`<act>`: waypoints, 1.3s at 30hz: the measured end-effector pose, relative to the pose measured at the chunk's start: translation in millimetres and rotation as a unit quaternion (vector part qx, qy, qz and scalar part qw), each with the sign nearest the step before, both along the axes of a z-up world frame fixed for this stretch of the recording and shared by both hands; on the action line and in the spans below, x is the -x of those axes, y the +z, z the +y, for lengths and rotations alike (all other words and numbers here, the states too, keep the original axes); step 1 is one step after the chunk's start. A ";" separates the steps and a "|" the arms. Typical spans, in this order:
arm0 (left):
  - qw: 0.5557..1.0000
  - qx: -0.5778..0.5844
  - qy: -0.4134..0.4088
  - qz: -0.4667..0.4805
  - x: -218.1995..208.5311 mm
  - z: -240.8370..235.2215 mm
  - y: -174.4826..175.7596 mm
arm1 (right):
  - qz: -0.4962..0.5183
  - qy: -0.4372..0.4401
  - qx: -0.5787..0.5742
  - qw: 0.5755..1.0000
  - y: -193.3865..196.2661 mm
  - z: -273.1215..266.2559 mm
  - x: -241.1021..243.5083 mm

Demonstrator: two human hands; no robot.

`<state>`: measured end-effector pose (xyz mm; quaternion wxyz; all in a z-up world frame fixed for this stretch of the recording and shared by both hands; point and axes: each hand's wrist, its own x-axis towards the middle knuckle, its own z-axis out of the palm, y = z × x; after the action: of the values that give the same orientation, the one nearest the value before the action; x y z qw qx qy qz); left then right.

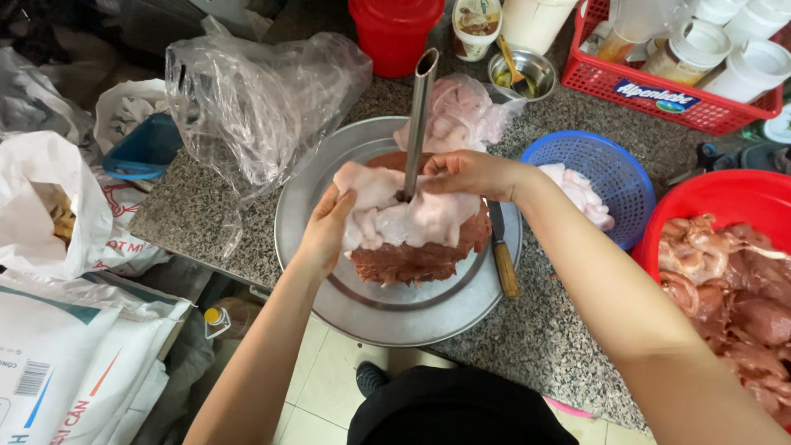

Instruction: The person assembles a vertical meat stack on a metal rod by hand, alternating layers of red meat and white fat. They pick up pieces of meat from a red basin and fat from a blue basket, placing them onto the rod to build a cylindrical shape. The person uses their hands to press and shape the meat around the rod.

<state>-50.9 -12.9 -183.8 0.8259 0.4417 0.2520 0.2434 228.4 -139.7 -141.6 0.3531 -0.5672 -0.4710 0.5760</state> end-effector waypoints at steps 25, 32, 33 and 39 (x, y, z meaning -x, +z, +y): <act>0.585 -0.794 0.106 0.127 -23.7 -112.0 43.3 | 0.038 -0.189 -0.149 0.970 -10.3 -41.8 14.0; 0.496 -0.826 0.049 0.261 -54.2 -98.1 41.4 | -0.016 -0.178 -0.205 0.962 -3.3 -31.8 12.7; 0.482 -0.833 0.044 0.269 -57.2 -95.5 39.2 | -0.042 -0.174 -0.216 0.960 -1.5 -29.3 9.4; 0.550 -0.817 0.040 0.170 -60.3 -89.8 38.0 | -0.125 -0.127 -0.132 0.975 28.2 -22.1 -13.9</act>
<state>9.4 -102.7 -145.7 0.0407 0.9488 0.0979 0.2977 242.3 -161.8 -113.4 0.4334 -0.6386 -0.5074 0.3834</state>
